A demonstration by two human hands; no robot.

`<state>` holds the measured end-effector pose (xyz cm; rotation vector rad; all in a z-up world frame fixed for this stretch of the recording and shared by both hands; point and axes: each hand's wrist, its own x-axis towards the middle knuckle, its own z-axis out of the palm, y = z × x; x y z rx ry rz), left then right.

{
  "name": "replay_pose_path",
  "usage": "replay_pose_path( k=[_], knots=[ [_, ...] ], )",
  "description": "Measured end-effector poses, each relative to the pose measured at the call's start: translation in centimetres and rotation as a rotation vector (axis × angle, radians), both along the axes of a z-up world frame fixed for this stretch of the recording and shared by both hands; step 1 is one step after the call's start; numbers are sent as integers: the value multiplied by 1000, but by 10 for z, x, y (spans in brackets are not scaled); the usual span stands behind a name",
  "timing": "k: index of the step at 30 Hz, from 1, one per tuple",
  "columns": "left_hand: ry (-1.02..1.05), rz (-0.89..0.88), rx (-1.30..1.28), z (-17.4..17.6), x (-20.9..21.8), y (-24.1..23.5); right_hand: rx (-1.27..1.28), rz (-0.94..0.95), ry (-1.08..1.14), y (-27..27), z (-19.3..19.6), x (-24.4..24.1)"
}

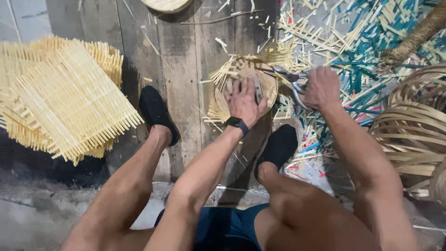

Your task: The person sits on the floor and repeatedly places a circular bamboo frame over a square woven mat, then uses scissors to trim the excess mat material flush with the frame. The person stacks the finished circular mats and continues the process with additional mats.

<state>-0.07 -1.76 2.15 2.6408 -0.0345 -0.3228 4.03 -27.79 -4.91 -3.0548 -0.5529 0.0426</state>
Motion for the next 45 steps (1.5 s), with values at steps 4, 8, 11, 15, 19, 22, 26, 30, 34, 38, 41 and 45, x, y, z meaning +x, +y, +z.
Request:
replay_pose_path(
  k=[4, 8, 11, 15, 19, 22, 26, 30, 34, 38, 41, 45],
  knots=[
    [-25, -115, 20, -5, -6, 5, 0, -109, 125, 28, 0, 7],
    [-33, -263, 120, -11, -3, 21, -28, -225, 605, 2, 5, 19],
    [-75, -358, 94, -18, -2, 29, 17, -85, 269, 1, 15, 12],
    [-27, -461, 88, -24, 1, 31, -60, -87, 261, 29, 10, 24],
    [-153, -546, 219, -23, -1, 50, -60, -168, 654, 10, 8, 26],
    [-137, -60, 13, -13, -16, 42, 23, -141, 531, -4, 19, 16],
    [-80, 346, -19, -21, 0, 5, -93, -84, 379, 17, 18, 14],
    [-100, 212, 59, -28, 3, 0, -74, -20, -79, 42, -12, 20],
    [-83, 36, 27, -22, 3, 25, 160, -483, 880, 16, -13, 22],
    [-39, -124, 0, -15, 8, 33, -72, -278, 704, 1, -21, 14],
    [-10, -206, -12, -12, 16, 34, -210, -107, 498, 14, -46, 13],
    [15, -305, -11, -3, 22, 41, -257, -89, 584, -1, -50, 10]
  ],
)
